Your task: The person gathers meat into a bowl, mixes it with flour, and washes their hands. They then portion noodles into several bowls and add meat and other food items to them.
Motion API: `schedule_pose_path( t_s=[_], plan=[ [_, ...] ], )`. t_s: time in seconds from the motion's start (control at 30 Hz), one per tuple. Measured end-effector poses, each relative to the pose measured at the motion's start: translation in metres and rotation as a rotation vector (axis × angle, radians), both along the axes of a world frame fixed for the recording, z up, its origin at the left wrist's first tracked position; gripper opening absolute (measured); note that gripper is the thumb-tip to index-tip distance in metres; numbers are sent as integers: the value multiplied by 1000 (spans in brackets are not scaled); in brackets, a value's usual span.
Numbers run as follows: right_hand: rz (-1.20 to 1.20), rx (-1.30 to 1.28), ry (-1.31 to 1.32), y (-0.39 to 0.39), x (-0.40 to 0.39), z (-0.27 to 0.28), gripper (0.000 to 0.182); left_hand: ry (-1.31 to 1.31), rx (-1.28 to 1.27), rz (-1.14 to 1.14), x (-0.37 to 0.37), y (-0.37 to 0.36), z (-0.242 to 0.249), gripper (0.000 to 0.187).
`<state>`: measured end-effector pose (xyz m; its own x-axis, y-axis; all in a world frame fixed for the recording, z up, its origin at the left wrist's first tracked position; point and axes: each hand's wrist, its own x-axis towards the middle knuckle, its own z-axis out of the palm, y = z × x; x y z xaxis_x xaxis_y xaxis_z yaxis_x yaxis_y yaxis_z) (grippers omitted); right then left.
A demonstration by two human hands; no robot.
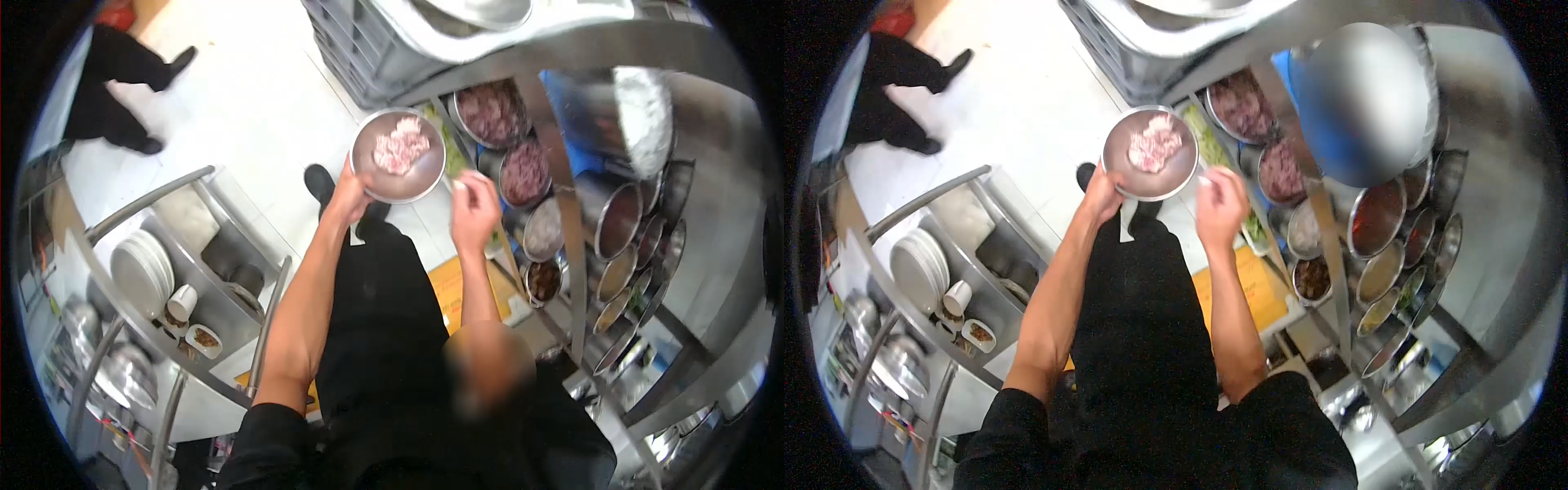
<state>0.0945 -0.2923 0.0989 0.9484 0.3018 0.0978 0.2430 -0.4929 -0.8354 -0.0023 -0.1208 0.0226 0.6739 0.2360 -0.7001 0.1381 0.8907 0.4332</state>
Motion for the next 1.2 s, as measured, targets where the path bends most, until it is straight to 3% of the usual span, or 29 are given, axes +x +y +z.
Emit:
schedule_pose_path(
  t_s=[0.03,0.07,0.13,0.17,0.2,0.23,0.3,0.33,0.37,0.47,0.5,0.53,0.57,0.6,0.63,0.73,0.77,0.8,0.83,0.93,1.03,1.07,1.13,1.2],
  plan=[
    [-53,-48,100,-8,-2,18,14,50,-12,-18,-13,4,10,80],
    [-121,-81,183,-15,-1,37,20,-69,55,-34,-30,4,0,80],
    [47,-18,103,-29,-7,42,31,-141,65,-116,-37,5,72,80],
    [82,-45,450,-32,-15,67,36,-202,98,-244,-45,8,98,77],
    [64,-22,473,-30,-19,111,38,-269,141,-392,-38,8,171,74],
    [78,-5,259,-40,-28,136,41,-254,358,-606,-35,17,211,68],
    [52,293,522,-69,-35,168,39,-329,792,-885,-8,62,287,55],
    [41,173,516,-86,-37,198,31,-434,982,-945,15,79,332,48],
    [19,51,487,-103,-38,229,23,-479,1120,-734,43,90,376,42],
    [-221,101,444,-144,-50,247,20,-652,1450,-82,159,105,476,24],
    [-315,131,376,-139,-55,242,18,-796,1462,11,214,107,496,25],
    [-419,170,319,-125,-61,238,17,-989,1314,-25,265,99,514,33],
    [-480,231,312,-102,-68,239,17,-1099,1441,-127,309,82,537,41],
    [-542,290,295,-80,-74,244,18,-1445,1314,-225,355,62,548,55],
    [-598,335,277,-63,-75,253,18,-1525,1254,-359,428,38,535,74],
    [-822,333,420,-27,-101,270,22,-1338,1288,-788,515,-39,505,77],
    [-909,167,558,-18,-110,289,22,-1298,1311,-841,526,-55,493,77],
    [-942,308,441,-16,-124,282,23,-1277,1324,-841,526,-61,487,78],
    [-963,439,309,-21,-141,274,24,-1275,1305,-799,523,-59,486,79],
    [-1210,501,145,-45,-185,286,27,-1325,1100,-525,489,-23,505,82],
    [-1357,554,51,-63,-195,275,34,-1346,871,-299,430,51,527,84],
    [-1305,495,124,-60,-189,269,31,-1351,821,-255,405,80,531,85],
    [-1285,404,177,-64,-190,234,28,-1377,779,-290,352,137,530,87],
    [-1374,228,11,-83,-183,187,28,-1403,844,-519,306,182,514,92]
  ],
)
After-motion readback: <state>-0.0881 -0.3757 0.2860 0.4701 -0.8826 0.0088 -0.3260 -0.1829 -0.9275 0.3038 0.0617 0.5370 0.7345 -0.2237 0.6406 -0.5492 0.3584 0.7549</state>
